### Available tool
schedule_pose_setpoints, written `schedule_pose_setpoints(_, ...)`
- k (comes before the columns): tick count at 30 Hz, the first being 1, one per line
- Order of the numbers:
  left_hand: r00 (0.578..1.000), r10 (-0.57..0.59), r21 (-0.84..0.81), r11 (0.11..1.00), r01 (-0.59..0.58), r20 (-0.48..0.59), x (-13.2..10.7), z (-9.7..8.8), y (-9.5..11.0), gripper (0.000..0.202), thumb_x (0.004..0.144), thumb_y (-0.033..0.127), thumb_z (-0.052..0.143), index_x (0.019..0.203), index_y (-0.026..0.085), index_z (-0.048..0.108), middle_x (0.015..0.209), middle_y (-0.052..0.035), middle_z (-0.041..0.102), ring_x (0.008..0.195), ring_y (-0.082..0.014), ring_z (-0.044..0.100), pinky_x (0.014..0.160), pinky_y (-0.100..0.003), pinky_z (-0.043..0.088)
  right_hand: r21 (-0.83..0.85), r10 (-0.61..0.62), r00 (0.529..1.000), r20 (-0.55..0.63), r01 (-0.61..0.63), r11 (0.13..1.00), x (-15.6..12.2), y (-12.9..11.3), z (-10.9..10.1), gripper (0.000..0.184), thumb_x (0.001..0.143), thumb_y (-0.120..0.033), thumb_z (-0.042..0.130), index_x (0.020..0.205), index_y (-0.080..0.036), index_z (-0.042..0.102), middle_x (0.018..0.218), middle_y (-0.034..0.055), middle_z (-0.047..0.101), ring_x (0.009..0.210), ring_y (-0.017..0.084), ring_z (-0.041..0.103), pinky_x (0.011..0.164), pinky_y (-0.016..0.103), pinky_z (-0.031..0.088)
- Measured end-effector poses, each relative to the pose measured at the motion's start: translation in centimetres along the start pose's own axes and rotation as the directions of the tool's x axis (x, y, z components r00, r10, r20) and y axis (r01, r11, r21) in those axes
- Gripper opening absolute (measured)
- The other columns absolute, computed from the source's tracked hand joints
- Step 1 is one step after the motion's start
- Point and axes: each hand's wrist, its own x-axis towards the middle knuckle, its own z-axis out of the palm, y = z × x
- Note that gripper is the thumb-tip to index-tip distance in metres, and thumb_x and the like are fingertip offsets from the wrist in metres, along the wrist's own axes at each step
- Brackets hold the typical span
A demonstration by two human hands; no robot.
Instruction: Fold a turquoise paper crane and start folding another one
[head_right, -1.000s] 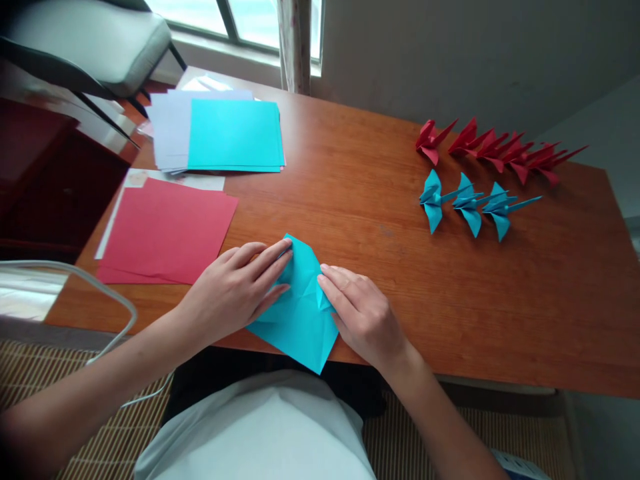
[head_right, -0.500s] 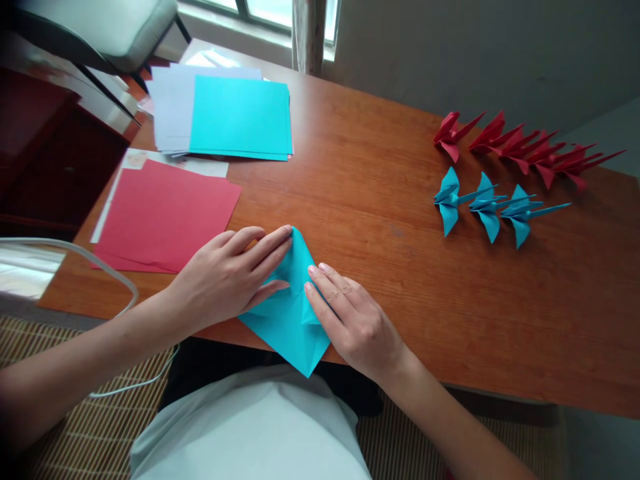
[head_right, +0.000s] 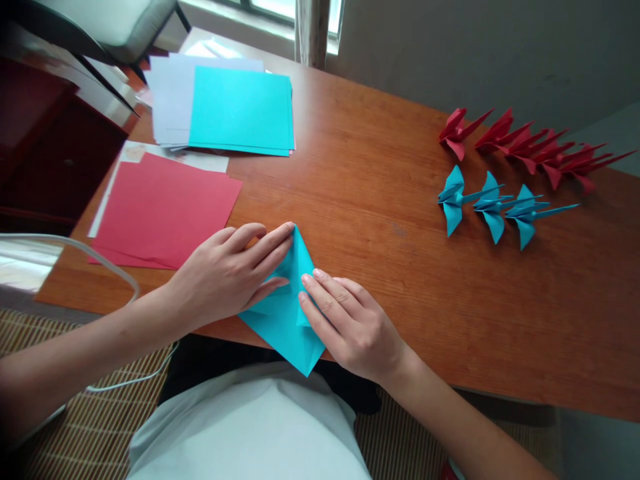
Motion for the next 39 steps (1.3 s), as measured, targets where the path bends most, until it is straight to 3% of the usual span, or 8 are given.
schedule_pose_setpoints(6,1.000,0.001,-0.004,1.000,-0.001,-0.001,-0.1,0.2,0.0,0.049,0.103,0.044,0.044,0.135,0.012,0.064,0.154,-0.0111,0.052,0.110,-0.0296,0.058,0.077,-0.041,0.050,0.000,-0.026,1.000,0.002,0.026,1.000,-0.3,0.2,0.0,0.027,0.098,-0.007,0.054,0.120,-0.002,0.069,0.134,0.0196,0.067,0.132,0.033,0.060,0.102,0.045,0.057)
schedule_pose_setpoints(13,1.000,-0.008,-0.008,1.000,0.008,-0.002,0.0,0.1,0.0,0.049,0.103,0.045,0.044,0.135,0.012,0.064,0.154,-0.0105,0.053,0.109,-0.0298,0.058,0.077,-0.041,0.050,-0.074,0.180,0.978,-0.100,-0.188,0.979,-0.3,-0.5,0.5,0.039,0.090,-0.006,0.067,0.130,-0.004,0.064,0.128,0.0201,0.071,0.123,0.030,0.067,0.101,0.042,0.058)
schedule_pose_setpoints(17,1.000,-0.005,-0.005,1.000,0.005,-0.001,0.0,0.1,0.0,0.050,0.103,0.044,0.045,0.136,0.011,0.063,0.154,-0.0107,0.053,0.110,-0.0299,0.057,0.076,-0.042,0.050,-0.074,0.225,0.966,-0.127,-0.236,0.969,-0.3,-0.9,0.7,0.043,0.090,-0.007,0.069,0.132,-0.003,0.062,0.128,0.0201,0.071,0.123,0.028,0.067,0.101,0.040,0.058)
schedule_pose_setpoints(29,1.000,-0.007,-0.006,1.000,0.007,-0.013,-0.1,0.1,0.1,0.049,0.102,0.043,0.045,0.135,0.011,0.063,0.153,-0.0108,0.053,0.109,-0.0299,0.057,0.076,-0.042,0.050,0.001,0.038,0.999,-0.025,-0.038,0.999,-0.1,-0.8,0.3,0.028,0.100,-0.007,0.052,0.121,-0.003,0.070,0.133,0.0160,0.069,0.130,0.031,0.062,0.108,0.047,0.052)
schedule_pose_setpoints(39,1.000,-0.015,-0.019,1.000,0.015,-0.012,-0.1,0.1,0.0,0.048,0.102,0.042,0.046,0.135,0.012,0.064,0.153,-0.0108,0.053,0.109,-0.0295,0.056,0.077,-0.042,0.050,0.030,-0.006,1.000,0.030,0.006,1.000,-0.2,-0.4,0.4,0.026,0.098,-0.010,0.057,0.118,-0.005,0.071,0.131,0.0164,0.070,0.130,0.030,0.063,0.111,0.047,0.050)
